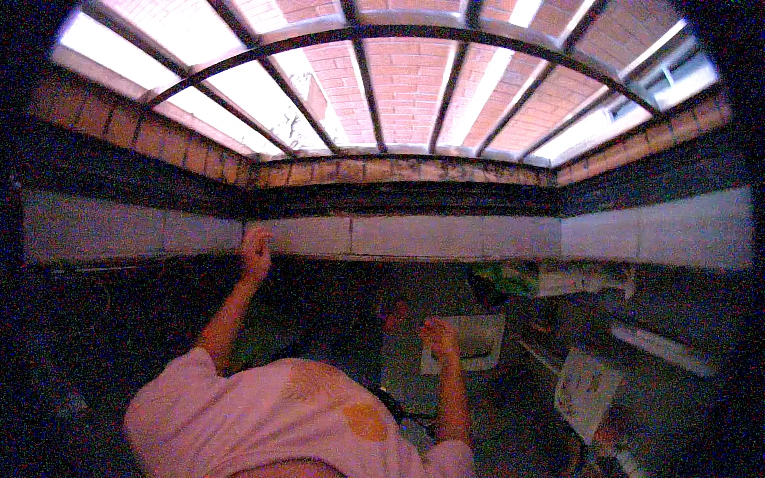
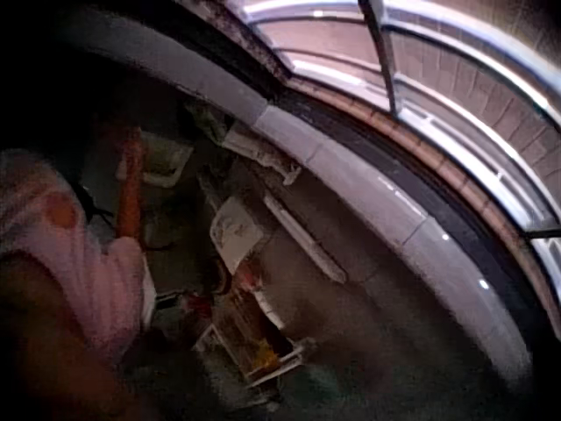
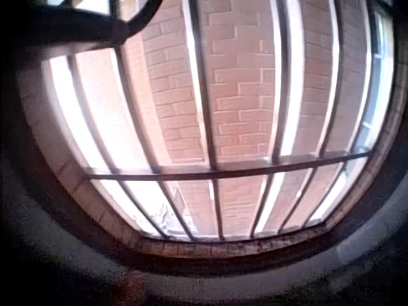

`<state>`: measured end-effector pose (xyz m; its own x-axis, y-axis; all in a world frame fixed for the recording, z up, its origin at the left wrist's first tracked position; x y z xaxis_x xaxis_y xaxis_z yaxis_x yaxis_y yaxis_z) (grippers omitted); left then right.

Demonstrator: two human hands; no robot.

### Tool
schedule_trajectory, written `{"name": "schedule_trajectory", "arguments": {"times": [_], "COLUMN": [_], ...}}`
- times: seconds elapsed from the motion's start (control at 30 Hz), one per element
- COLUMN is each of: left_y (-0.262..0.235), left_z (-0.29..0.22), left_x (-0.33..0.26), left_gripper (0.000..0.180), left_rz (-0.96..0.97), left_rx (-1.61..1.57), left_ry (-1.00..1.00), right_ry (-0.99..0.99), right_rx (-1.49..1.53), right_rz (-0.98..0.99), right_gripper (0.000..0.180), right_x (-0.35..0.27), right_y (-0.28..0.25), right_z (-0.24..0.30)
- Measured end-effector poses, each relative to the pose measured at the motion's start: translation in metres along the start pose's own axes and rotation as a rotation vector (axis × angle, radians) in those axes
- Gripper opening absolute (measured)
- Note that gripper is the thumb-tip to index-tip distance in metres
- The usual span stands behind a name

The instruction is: The person uses a small tool to scrape debris and dirt from the upper window frame and sill. They work along the length of the frame, removing material by hand and with the tool.

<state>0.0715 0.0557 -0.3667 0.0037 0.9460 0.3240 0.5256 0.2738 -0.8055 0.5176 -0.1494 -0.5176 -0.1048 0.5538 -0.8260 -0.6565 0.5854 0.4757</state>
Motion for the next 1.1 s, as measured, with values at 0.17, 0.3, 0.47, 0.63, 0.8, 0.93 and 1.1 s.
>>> {"name": "schedule_trajectory", "arguments": {"times": [0.17,0.3,0.47,0.63,0.8,0.93,1.1], "left_y": [-0.001,0.001,0.012,0.034,0.075,0.061,0.062], "left_z": [-0.027,-0.010,0.015,0.016,0.052,0.036,0.034], "left_x": [-0.045,-0.043,-0.026,0.006,0.020,0.034,0.003], "left_gripper": [0.027,0.028,0.026,0.024,0.023,0.022,0.021], "left_rz": [0.142,0.156,0.087,0.044,0.047,-0.034,0.015], "left_rx": [-0.024,-0.040,-0.056,-0.081,-0.343,-0.129,-0.141], "left_ry": [0.078,0.115,0.143,0.240,0.062,0.337,0.310], "right_ry": [-0.023,-0.044,-0.078,-0.218,-0.455,-0.505,-0.304], "right_rx": [-0.083,-0.140,-0.134,-0.367,-0.548,-0.587,-0.191], "right_rz": [-0.051,-0.056,-0.178,-0.135,-0.095,-0.200,-0.185], "right_gripper": [0.039,0.039,0.030,0.027,0.029,0.028,0.032], "right_x": [-0.034,-0.031,-0.055,-0.073,-0.073,-0.092,-0.123], "right_y": [0.038,0.032,0.049,0.035,0.009,0.045,0.047], "right_z": [0.030,0.020,0.018,0.028,0.022,0.036,0.049]}}
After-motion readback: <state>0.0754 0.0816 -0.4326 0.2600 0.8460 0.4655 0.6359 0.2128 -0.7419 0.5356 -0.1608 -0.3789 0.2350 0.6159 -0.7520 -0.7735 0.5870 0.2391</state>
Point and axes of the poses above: each hand's wrist, its own x-axis towards the middle knuckle, its own y-axis out of the palm, z = x × y, the point moved 5 cm from there along x, towards the middle knuckle, and after that the axes turned 6 degrees about x, right-handed, at the moved point
